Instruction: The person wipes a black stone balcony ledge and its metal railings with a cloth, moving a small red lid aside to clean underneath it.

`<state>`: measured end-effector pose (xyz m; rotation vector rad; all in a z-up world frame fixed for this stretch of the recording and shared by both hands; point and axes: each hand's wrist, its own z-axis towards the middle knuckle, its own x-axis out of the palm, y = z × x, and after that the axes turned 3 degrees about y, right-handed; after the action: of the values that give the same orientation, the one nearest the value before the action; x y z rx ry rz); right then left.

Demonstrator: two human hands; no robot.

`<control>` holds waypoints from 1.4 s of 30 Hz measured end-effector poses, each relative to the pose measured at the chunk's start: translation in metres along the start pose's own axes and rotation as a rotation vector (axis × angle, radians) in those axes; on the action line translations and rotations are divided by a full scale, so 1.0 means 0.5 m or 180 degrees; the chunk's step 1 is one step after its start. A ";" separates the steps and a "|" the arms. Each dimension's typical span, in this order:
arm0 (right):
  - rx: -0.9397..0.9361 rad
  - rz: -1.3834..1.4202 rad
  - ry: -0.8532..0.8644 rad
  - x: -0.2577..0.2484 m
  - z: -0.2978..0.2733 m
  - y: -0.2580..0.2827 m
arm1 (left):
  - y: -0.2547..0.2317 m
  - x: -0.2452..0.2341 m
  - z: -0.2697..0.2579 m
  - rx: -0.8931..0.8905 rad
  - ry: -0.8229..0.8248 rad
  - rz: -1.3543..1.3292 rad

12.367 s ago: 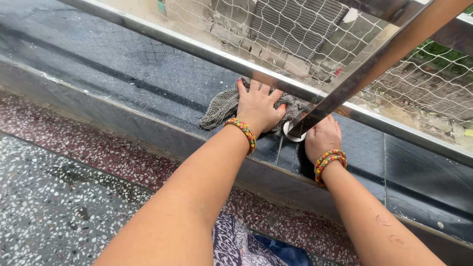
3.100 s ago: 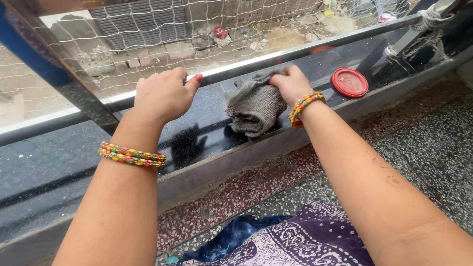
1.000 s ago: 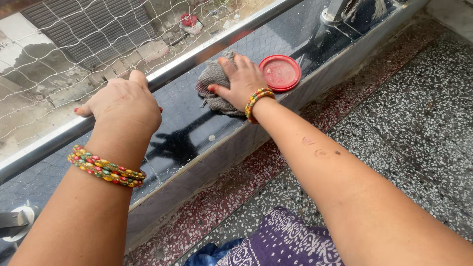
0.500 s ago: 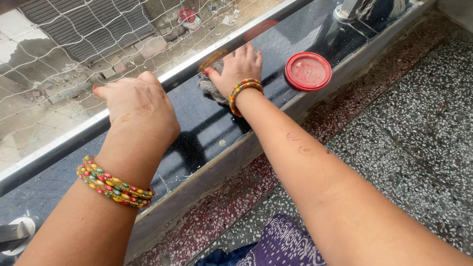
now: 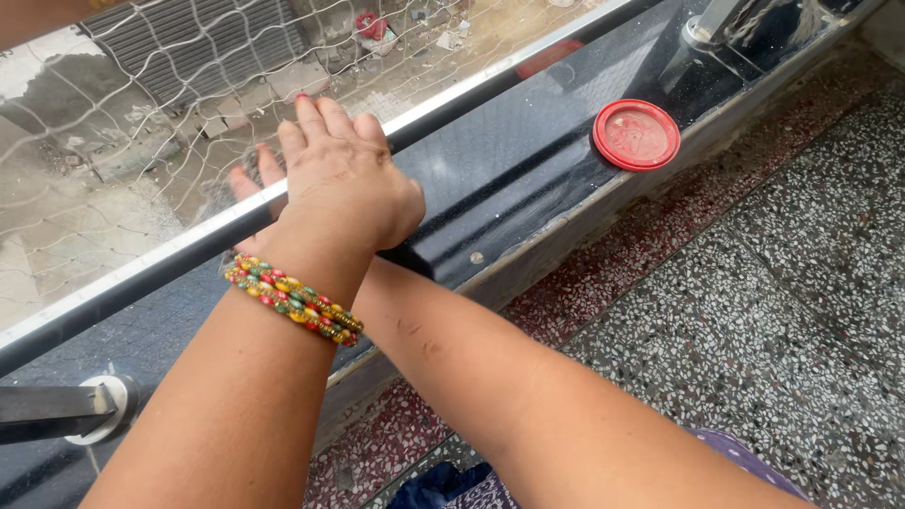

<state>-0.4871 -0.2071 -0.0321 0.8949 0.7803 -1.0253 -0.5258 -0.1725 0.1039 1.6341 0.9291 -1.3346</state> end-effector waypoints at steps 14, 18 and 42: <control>-0.1880 0.0124 0.0994 0.054 -0.193 0.151 | 0.007 -0.037 -0.013 -0.0008 0.0410 -0.0651; -0.1813 -0.0045 0.1425 0.018 -0.210 0.038 | 0.019 -0.040 -0.015 -0.0056 0.0438 -0.0848; 0.0722 0.0617 0.0634 -0.368 -0.131 -0.469 | 0.077 0.028 0.026 0.0150 0.0215 -0.1672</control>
<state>-0.7752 -0.1389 0.0422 1.2576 0.7352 -0.8725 -0.4936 -0.1990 0.0938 1.5333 1.4460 -1.6609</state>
